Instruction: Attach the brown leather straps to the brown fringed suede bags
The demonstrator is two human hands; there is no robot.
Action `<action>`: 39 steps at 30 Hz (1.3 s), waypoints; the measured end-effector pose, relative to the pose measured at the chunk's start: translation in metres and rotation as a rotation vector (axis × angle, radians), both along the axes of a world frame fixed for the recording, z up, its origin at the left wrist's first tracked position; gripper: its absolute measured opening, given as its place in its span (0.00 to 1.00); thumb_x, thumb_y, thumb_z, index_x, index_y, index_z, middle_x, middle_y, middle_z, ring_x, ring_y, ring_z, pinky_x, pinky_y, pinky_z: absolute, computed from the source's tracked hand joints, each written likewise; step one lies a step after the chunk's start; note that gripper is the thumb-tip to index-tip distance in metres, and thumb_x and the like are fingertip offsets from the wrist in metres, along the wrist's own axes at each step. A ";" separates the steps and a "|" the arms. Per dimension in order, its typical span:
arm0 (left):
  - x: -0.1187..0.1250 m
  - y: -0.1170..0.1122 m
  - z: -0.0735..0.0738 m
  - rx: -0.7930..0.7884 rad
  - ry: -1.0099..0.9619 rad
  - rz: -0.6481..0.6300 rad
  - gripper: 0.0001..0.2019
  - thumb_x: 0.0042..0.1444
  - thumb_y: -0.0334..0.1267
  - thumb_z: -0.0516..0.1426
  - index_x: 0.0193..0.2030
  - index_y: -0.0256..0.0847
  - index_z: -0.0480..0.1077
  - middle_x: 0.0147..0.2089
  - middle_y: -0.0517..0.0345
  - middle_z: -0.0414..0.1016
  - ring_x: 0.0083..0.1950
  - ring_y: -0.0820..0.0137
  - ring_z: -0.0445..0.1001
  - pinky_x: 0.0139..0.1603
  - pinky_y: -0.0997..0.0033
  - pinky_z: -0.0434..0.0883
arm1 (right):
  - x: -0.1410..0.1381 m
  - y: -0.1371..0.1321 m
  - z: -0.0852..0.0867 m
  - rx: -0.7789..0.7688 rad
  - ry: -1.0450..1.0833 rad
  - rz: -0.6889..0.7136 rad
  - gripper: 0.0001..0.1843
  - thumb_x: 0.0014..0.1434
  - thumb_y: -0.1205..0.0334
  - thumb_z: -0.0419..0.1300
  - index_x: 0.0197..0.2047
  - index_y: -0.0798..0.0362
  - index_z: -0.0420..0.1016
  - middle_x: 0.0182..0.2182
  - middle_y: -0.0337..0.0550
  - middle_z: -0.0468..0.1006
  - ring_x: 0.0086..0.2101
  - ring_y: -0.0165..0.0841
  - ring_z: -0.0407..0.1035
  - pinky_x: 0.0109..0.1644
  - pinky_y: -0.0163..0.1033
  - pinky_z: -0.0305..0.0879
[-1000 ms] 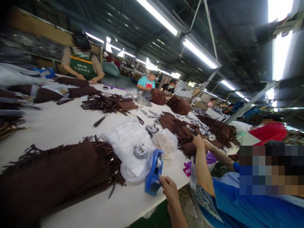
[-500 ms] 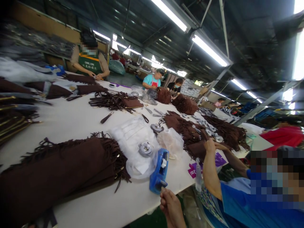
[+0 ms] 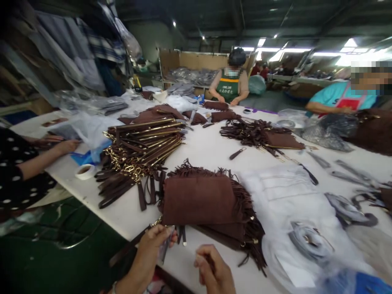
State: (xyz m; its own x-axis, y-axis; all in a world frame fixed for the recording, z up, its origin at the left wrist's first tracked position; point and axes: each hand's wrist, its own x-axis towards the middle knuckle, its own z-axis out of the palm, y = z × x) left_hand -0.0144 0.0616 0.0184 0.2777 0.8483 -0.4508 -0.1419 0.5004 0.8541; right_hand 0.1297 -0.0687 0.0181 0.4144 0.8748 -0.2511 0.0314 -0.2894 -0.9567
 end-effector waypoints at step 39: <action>0.004 0.001 -0.047 0.064 0.026 0.153 0.20 0.37 0.52 0.68 0.19 0.38 0.67 0.19 0.61 0.69 0.23 0.72 0.64 0.28 0.74 0.59 | -0.041 0.115 0.020 -0.272 -1.351 0.555 0.16 0.52 0.83 0.51 0.33 0.53 0.70 0.28 0.45 0.79 0.27 0.41 0.77 0.24 0.35 0.58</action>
State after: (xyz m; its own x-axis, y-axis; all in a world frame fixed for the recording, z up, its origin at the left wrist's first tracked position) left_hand -0.0106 0.0626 -0.0283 0.1323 0.9070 -0.3998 -0.1892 0.4190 0.8880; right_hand 0.0888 0.0461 0.0376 0.0987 0.9858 -0.1355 0.9940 -0.1042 -0.0339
